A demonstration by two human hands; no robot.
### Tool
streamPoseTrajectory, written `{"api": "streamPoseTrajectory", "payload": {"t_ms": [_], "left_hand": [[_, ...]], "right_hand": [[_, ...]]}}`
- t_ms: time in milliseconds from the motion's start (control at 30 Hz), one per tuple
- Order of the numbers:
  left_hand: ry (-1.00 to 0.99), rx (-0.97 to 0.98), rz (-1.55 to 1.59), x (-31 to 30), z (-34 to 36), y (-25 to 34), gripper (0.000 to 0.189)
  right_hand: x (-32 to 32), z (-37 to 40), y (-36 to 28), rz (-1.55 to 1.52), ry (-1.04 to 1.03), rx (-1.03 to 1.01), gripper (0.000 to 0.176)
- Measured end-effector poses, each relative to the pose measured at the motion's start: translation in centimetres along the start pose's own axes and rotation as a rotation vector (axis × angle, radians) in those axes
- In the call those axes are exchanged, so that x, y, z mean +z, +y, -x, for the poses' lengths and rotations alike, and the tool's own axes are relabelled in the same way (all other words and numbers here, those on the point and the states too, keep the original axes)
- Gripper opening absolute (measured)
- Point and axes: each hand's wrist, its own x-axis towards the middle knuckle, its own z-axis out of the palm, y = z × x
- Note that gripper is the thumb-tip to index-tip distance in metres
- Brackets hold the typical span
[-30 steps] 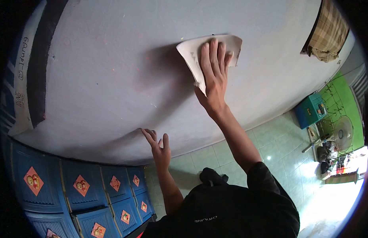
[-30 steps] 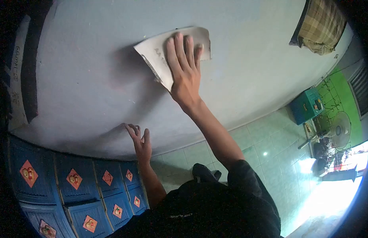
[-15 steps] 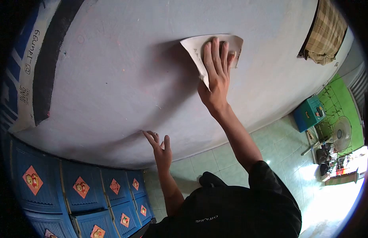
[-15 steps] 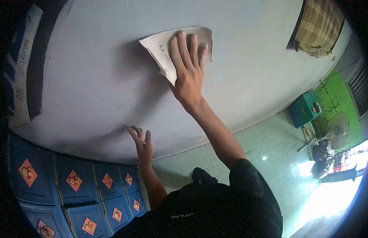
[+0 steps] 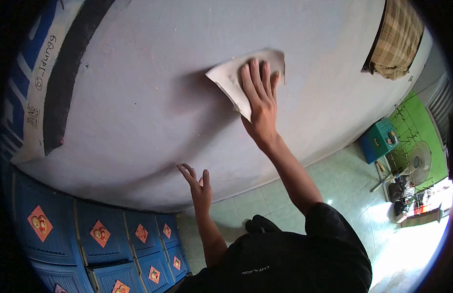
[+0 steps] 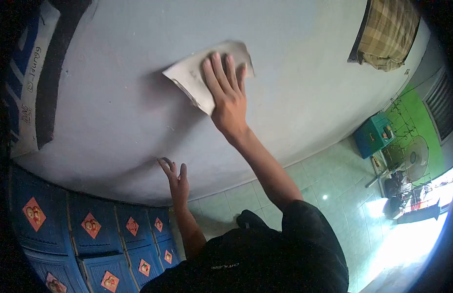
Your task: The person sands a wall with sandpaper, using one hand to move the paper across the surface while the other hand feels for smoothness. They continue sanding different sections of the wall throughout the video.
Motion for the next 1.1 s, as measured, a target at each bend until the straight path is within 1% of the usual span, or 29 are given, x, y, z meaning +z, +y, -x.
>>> {"api": "streamPoseTrajectory", "payload": {"t_ms": [33, 100, 133, 167, 233, 267, 333, 400, 467, 533, 600, 667, 733, 767, 800, 867, 967, 1000, 1033, 1100], "left_hand": [[0.007, -0.018, 0.008, 0.0, 0.0, 0.0, 0.089], [0.007, -0.031, 0.009, -0.1, 0.0, 0.5, 0.089], [0.006, -0.044, 0.009, -0.1, -0.1, 0.7, 0.089], [0.015, -0.039, 0.015, -0.1, -0.2, 0.7, 0.089], [0.009, -0.017, 0.022, -0.1, -0.1, 0.5, 0.089], [0.008, -0.015, 0.022, -0.2, -0.1, 0.3, 0.089], [0.004, 0.02, 0.03, -0.1, 0.0, -0.3, 0.088], [0.009, 0.011, 0.018, -0.1, 0.1, -0.4, 0.088], [0.023, 0.011, 0.012, 0.2, 0.0, -0.1, 0.088], [0.035, -0.019, -0.022, 0.2, 0.1, 0.4, 0.088], [0.034, -0.015, -0.009, -0.1, 0.1, 0.2, 0.088], [0.04, -0.016, 0.009, 0.1, 0.1, 0.3, 0.088], [0.036, 0.026, -0.01, 0.1, 0.0, 0.5, 0.087], [0.03, 0.025, -0.01, 0.3, -0.1, 0.5, 0.087], [0.045, 0.026, -0.016, 0.4, -0.1, 0.3, 0.087], [0.053, 0.02, -0.031, 0.5, 0.2, 0.0, 0.086], [0.087, -0.023, 0.015, 0.7, 0.2, 0.1, 0.086], [0.079, -0.032, 0.037, 0.8, 0.3, 0.3, 0.085], [0.074, -0.039, 0.056, 0.8, 0.4, 0.5, 0.085], [0.075, -0.062, 0.076, 1.0, 0.8, 1.5, 0.086]], "right_hand": [[0.2, 1.3, 0.1, 0.004, -0.048, 0.027, 0.06], [1.7, 6.5, 0.9, 0.015, -0.104, 0.069, 0.059], [1.5, 6.6, 0.3, 0.021, -0.12, 0.084, 0.059], [1.5, 6.1, 0.1, 0.017, -0.119, 0.073, 0.059], [1.8, 4.9, 0.2, 0.07, -0.031, 0.016, 0.059], [1.8, 4.1, 0.6, 0.071, -0.029, 0.016, 0.059], [0.3, 0.2, -0.4, 0.034, -0.02, -0.007, 0.06], [0.0, -1.4, -0.8, 0.044, 0.025, -0.019, 0.063], [0.5, -0.1, -0.1, 0.052, -0.006, -0.005, 0.06], [1.2, 3.7, 0.3, 0.046, -0.083, 0.054, 0.059], [2.4, 8.0, 1.6, 0.031, -0.091, 0.077, 0.059], [1.7, 6.8, 1.3, 0.065, -0.132, 0.069, 0.062], [1.8, 4.1, 0.5, 0.063, -0.049, 0.065, 0.065], [1.1, 2.3, 0.2, 0.065, -0.059, 0.06, 0.066], [-0.1, -0.2, -0.5, 0.019, -0.042, 0.051, 0.06], [-1.2, -3.6, -1.4, 0.01, 0.032, 0.026, 0.061], [-1.6, -1.8, -1.2, -0.03, -0.023, 0.061, 0.063], [-0.8, 0.9, -0.4, 0.023, -0.058, 0.077, 0.056], [0.1, 3.9, 0.1, 0.076, -0.132, 0.119, 0.055], [1.9, 9.4, 1.6, 0.073, -0.138, 0.164, 0.055]]}}
